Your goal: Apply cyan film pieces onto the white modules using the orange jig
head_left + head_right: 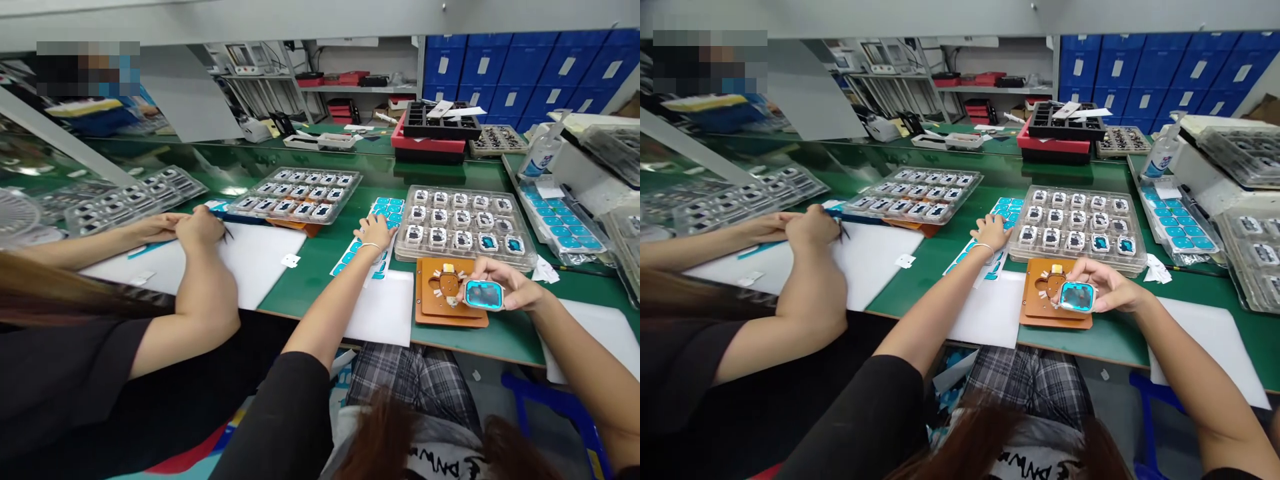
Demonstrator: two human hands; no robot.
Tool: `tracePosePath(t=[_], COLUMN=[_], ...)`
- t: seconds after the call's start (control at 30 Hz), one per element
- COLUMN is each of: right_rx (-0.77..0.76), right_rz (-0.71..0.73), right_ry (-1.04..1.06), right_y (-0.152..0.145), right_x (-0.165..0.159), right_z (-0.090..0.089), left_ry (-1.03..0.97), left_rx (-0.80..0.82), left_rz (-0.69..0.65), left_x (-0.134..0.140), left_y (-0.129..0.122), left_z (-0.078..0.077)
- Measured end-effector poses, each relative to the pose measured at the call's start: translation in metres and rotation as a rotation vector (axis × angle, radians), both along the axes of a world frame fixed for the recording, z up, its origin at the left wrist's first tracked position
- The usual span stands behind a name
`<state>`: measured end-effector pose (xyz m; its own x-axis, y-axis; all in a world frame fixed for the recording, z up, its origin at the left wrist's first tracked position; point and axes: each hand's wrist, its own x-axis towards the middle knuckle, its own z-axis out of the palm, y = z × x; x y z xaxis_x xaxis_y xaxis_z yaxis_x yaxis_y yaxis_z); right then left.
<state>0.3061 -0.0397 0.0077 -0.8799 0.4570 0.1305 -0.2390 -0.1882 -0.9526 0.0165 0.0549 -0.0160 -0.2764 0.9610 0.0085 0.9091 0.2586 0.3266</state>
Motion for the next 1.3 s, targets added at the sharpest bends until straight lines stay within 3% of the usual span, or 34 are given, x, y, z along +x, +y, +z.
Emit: tracePosePath(t=[0.3,0.43,0.53,0.67,0.77,0.83,0.9,0.97,1.03,1.1,1.17,1.3], right_rx=[0.002,0.014,0.033,0.065,0.154,0.268,0.387,0.528,0.756,0.972,1.084,1.131], right_rz=[0.058,0.034,-0.025,-0.319,-0.718,-1.029,-1.277,-1.427,-1.444,-1.342,-1.227,-1.129], right_ry=[0.016,-0.017,-0.041,-0.037,-0.059,-0.148,-0.246,-0.383,-0.634,-0.882,-1.003,-1.067], right_y=[0.000,0.000,-0.002,0.003,0.015,0.028,0.041,0.053,0.064,0.072,0.080,0.090], right_x=[0.001,0.001,0.002,0.012,0.027,0.038,0.049,0.058,0.065,0.068,0.068,0.065], right_z=[0.006,0.003,0.005,0.018,0.028,0.028,0.023,0.016,0.012,0.011,0.012,0.019], left_ry=[-0.131,-0.162,-0.143,-0.144,-0.179,-0.221,-0.271,-0.270,-0.208,-0.138,-0.092,-0.087], left_rx=[-0.135,-0.043,0.091,0.238,0.348,0.505,0.641,0.650,0.622,0.593,0.542,0.392], left_rz=[0.093,0.116,0.062,-0.076,-0.126,-0.271,-0.552,-0.872,-1.190,-1.367,-1.385,-1.367], left_x=[-0.006,0.000,0.008,0.009,0.006,0.008,0.015,0.026,0.035,0.041,0.041,0.036], left_y=[0.024,0.018,0.008,-0.002,-0.013,-0.027,-0.046,-0.066,-0.082,-0.090,-0.092,-0.091], left_z=[0.019,0.015,0.012,0.021,0.035,0.043,0.047,0.045,0.041,0.037,0.036,0.043])
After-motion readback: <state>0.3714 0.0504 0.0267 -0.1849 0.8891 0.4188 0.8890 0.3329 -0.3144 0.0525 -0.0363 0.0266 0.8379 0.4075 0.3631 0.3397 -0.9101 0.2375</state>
